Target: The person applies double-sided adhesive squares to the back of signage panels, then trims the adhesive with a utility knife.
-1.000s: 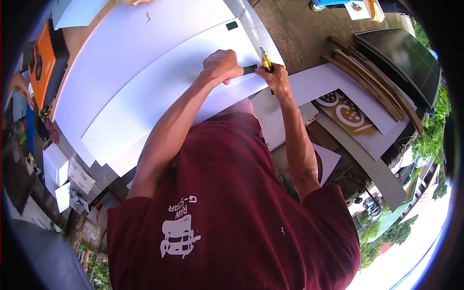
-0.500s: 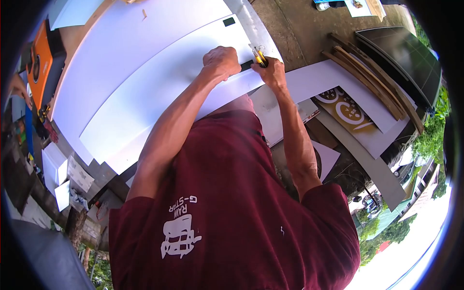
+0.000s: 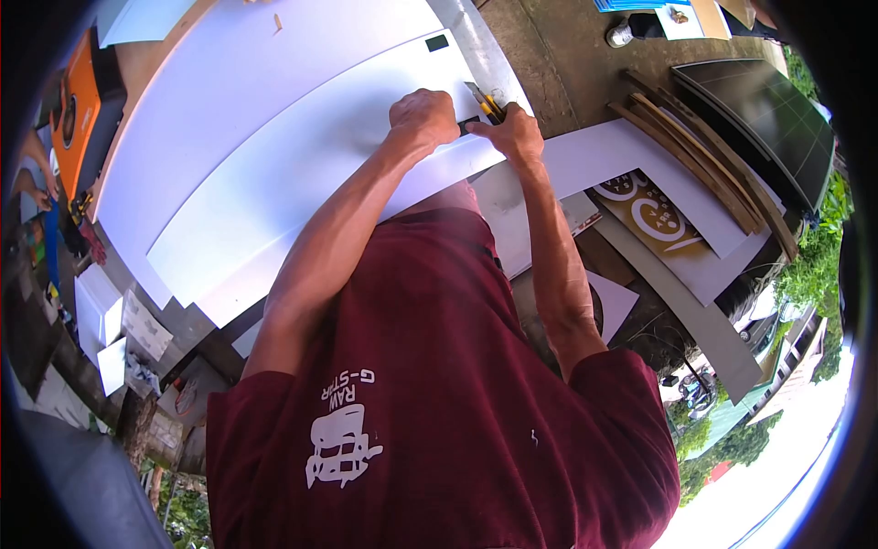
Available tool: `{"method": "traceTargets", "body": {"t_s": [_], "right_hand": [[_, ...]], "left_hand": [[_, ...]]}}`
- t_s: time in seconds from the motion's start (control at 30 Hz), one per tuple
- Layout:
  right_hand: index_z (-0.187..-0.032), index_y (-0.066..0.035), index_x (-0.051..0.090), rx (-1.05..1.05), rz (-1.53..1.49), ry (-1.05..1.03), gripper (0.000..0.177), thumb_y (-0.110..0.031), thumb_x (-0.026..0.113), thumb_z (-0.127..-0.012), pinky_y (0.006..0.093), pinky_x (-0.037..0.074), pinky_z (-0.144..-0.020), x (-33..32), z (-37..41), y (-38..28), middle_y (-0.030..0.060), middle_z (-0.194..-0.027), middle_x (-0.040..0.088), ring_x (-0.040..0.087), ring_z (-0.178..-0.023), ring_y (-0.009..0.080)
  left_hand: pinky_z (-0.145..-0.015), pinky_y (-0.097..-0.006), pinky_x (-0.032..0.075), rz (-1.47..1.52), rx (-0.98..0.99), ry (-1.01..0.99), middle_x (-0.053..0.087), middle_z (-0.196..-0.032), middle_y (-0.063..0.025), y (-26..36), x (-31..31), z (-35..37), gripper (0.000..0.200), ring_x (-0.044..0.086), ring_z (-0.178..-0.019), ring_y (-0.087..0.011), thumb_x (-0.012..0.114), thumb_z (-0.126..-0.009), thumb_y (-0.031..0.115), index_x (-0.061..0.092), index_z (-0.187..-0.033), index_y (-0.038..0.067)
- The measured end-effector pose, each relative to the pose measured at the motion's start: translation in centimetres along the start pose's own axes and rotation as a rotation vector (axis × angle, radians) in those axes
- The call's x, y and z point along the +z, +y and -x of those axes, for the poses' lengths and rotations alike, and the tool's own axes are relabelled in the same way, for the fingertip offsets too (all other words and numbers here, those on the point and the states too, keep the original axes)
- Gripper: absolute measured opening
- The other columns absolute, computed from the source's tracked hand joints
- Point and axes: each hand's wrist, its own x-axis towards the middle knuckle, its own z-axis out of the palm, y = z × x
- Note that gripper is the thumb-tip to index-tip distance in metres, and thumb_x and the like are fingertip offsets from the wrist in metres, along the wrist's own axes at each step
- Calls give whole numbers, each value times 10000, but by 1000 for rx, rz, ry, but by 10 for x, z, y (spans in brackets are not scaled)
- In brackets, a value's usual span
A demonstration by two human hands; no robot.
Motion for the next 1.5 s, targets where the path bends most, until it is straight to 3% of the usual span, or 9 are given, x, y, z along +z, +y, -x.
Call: {"method": "traceTargets", "body": {"t_s": [0.27,0.37,0.57,0.7,0.8,0.97,1.17,1.27,1.5], "right_hand": [[-1093,-2,686,-13,-31,61,786,-617,831,-624,442,565,-806,11,6,4,185,-987,727,712,-929,328],[-1102,1,685,19,-118,8,813,-628,827,-608,430,567,-790,7,4,6,189,-980,727,715,-919,324],[-1133,54,628,65,-303,64,779,-606,755,-740,452,551,-774,7,-5,18,223,-933,719,714,-885,346],[-1092,38,523,-236,-337,-14,527,-462,616,-950,458,522,-663,8,21,36,221,-763,663,695,-725,308],[-1041,34,514,-315,-134,-25,423,-377,579,-965,536,523,-755,7,55,35,312,-846,662,667,-852,478],[-1052,-9,493,-340,71,59,347,-341,560,-976,547,535,-708,14,76,27,260,-820,687,680,-798,457],[-1061,-14,490,-338,118,55,326,-322,557,-979,525,549,-706,17,77,17,244,-823,688,690,-784,432],[-1044,-14,498,-328,153,62,306,-303,567,-971,512,556,-706,17,78,13,244,-837,693,695,-787,426],[-1049,-27,584,-204,245,-19,298,-312,590,-962,520,531,-752,-8,110,17,229,-883,702,692,-853,418]], "left_hand": [[-829,-375,574,-11,5,26,749,-1017,-134,1,0,1,257,719,-991,-290,711,-806,236,771,-998,76],[-645,-371,551,49,46,161,615,-491,-64,-5,12,-4,137,679,-585,-226,621,-680,109,678,-565,60],[-640,-369,548,72,46,157,600,-473,-62,-6,13,-5,175,663,-560,-220,631,-695,144,661,-541,67],[-634,-373,547,90,44,139,600,-472,-62,-6,13,-5,178,655,-547,-218,629,-694,149,657,-537,69],[-632,-371,547,106,32,113,602,-474,-64,-8,13,-4,177,653,-542,-217,627,-693,152,658,-540,67],[-704,-347,560,59,14,20,689,-599,-68,-3,3,2,139,715,-665,-202,615,-792,115,744,-791,62],[-703,-342,563,56,32,33,691,-598,-64,-3,3,2,144,713,-647,-199,610,-789,112,746,-784,64],[-668,-371,562,95,35,79,615,-488,-58,-8,11,-6,229,657,-547,-207,651,-732,217,671,-554,74],[-650,-361,542,156,56,93,620,-500,-53,-14,15,-8,169,643,-534,-187,661,-740,239,727,-665,103]]}}
